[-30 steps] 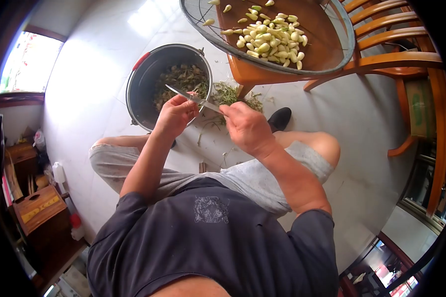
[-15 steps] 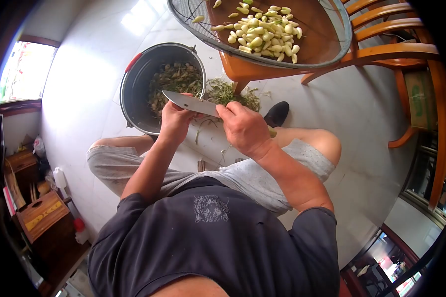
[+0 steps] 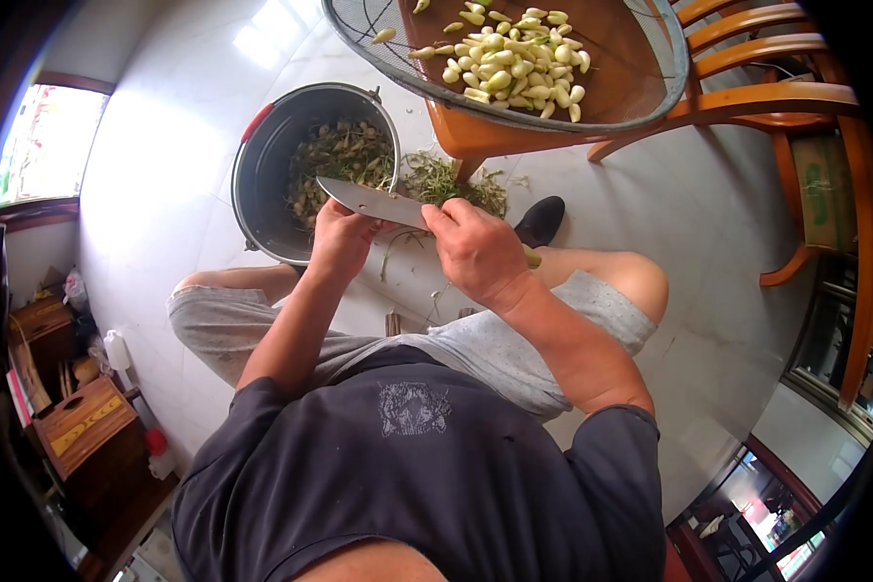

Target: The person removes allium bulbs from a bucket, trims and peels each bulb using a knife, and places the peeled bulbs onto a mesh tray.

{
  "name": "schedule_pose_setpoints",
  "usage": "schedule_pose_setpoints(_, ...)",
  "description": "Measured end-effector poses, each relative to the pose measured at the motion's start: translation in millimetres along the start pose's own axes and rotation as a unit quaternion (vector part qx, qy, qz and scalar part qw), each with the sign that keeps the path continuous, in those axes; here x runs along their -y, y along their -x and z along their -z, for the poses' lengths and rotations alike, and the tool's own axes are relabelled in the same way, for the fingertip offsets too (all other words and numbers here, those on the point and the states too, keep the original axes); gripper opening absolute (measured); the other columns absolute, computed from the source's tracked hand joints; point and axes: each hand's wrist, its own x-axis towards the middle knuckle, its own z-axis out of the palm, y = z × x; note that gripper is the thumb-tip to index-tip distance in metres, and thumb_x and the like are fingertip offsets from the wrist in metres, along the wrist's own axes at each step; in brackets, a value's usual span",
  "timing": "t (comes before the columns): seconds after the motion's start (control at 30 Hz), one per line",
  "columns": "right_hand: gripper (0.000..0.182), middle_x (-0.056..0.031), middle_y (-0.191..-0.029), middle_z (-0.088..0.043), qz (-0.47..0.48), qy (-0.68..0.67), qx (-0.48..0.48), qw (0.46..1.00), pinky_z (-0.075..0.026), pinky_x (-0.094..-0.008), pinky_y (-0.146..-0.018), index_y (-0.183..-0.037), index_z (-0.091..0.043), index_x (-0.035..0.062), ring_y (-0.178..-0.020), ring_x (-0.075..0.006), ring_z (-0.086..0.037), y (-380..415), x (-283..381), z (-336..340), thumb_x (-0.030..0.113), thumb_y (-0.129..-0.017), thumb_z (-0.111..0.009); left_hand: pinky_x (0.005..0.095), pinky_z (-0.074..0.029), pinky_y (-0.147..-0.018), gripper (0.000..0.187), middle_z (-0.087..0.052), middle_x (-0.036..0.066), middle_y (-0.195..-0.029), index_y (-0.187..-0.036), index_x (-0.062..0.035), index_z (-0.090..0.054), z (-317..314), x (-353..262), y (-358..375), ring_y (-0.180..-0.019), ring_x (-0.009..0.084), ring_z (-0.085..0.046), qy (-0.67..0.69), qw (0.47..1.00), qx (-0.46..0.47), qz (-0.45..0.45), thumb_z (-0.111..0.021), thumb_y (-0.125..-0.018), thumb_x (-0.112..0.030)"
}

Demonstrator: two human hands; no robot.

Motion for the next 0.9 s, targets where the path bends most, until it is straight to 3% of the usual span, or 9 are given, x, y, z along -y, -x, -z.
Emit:
schedule_pose_setpoints(0.33, 0.025, -0.0075, -0.085, -0.057, 0.013, 0.004, -0.007, 1.000, -0.051, -0.0328, -0.060, -0.103, -0.062, 0.0045, -0.072, -0.0229, -0.062, 1.2, -1.2, -1.5, 0.006, -0.078, -0.062, 0.0333, -0.054, -0.070, 0.018, -0.064, 0.010, -0.094, -0.098, -0.0005, -0.055, -2.1, -2.2, 1.5, -0.081, 0.0197, -0.064, 0.033, 0.999, -0.021, 0.018, -0.059, -0.083, 0.008)
schedule_pose_setpoints(0.43, 0.025, -0.0074, -0.085, -0.057, 0.009, 0.002, -0.005, 1.000, -0.051, -0.0329, -0.060, -0.103, -0.062, 0.0044, -0.072, -0.0229, -0.062, 1.3, -1.4, -1.9, 0.006, -0.078, -0.062, 0.0285, -0.048, -0.068, 0.026, -0.062, 0.008, -0.095, -0.103, -0.0036, -0.055, -2.3, -1.6, 2.0, -0.083, 0.0177, -0.061, 0.035, 0.999, -0.022, 0.016, -0.060, -0.080, 0.008)
schedule_pose_setpoints(0.53, 0.025, -0.0074, -0.085, -0.057, 0.004, 0.001, -0.002, 1.000, -0.051, -0.0331, -0.060, -0.102, -0.062, 0.0045, -0.072, -0.0232, -0.062, 1.7, 0.1, -1.5, 0.006, -0.078, -0.062, 0.0291, -0.049, -0.069, 0.024, -0.062, 0.007, -0.094, -0.101, -0.0037, -0.056, -2.9, -2.6, 2.5, -0.084, 0.0179, -0.062, 0.047, 0.998, -0.038, 0.019, -0.060, -0.080, 0.007)
schedule_pose_setpoints(0.9, 0.032, -0.0093, -0.090, -0.058, 0.000, -0.017, -0.008, 1.000, -0.051, -0.0330, -0.062, -0.106, -0.062, 0.0029, -0.072, -0.0265, -0.061, 4.8, -1.0, -2.5, -0.002, -0.074, -0.062, 0.0277, -0.049, -0.072, 0.019, -0.064, 0.006, -0.093, -0.096, -0.0033, -0.059, 4.8, 3.8, 0.9, -0.085, 0.0166, -0.062, 0.091, 0.995, 0.024, 0.012, -0.059, -0.080, 0.007)
